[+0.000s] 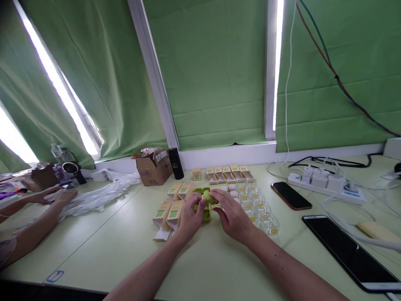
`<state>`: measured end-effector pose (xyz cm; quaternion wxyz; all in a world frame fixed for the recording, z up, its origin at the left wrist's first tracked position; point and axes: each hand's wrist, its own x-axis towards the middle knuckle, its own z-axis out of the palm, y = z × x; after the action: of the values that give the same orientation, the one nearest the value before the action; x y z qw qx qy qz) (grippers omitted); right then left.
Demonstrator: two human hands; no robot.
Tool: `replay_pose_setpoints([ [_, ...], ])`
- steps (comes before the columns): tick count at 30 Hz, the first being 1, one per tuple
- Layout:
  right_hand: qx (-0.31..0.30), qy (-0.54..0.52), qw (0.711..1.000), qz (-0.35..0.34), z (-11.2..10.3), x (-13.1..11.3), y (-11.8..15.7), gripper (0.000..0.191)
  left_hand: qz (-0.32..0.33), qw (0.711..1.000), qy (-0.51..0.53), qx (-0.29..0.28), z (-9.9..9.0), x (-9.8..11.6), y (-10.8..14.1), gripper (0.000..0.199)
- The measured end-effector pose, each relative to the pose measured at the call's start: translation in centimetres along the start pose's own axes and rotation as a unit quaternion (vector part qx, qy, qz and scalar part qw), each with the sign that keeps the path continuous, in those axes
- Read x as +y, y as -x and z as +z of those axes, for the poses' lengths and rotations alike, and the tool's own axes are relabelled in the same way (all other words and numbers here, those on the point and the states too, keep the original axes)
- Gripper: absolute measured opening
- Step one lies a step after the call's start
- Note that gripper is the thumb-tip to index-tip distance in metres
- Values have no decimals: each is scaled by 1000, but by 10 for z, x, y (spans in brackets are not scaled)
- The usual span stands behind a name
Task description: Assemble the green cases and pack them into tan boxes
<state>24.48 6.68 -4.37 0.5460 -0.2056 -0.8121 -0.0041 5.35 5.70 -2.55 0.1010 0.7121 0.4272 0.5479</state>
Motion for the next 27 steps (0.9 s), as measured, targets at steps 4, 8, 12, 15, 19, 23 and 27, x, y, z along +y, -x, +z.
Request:
replay_pose_setpoints([
  [4,1,-13,999,31,1,-3,-1,53,-7,1000,10,-28,1,-3,1,63],
  [8,-1,-48,995,86,-3,-10,-5,46,-24,998,39,-45,3,-5,4,68],
  [12,0,-95,982,166,-6,-14,-10,39,-32,994,85,-56,1,-1,5,64],
  [15,18,-146,967,209,-4,-11,-10,36,-5,995,78,-60,-3,4,4,54],
  [19,38,-229,941,245,-1,-4,-7,37,33,999,34,-17,-7,10,1,26],
  [23,31,-297,916,269,-2,-2,-6,39,56,998,23,-3,-7,11,0,23],
  [27,19,-337,900,277,-3,-2,-7,38,71,997,24,-31,-6,9,2,44],
])
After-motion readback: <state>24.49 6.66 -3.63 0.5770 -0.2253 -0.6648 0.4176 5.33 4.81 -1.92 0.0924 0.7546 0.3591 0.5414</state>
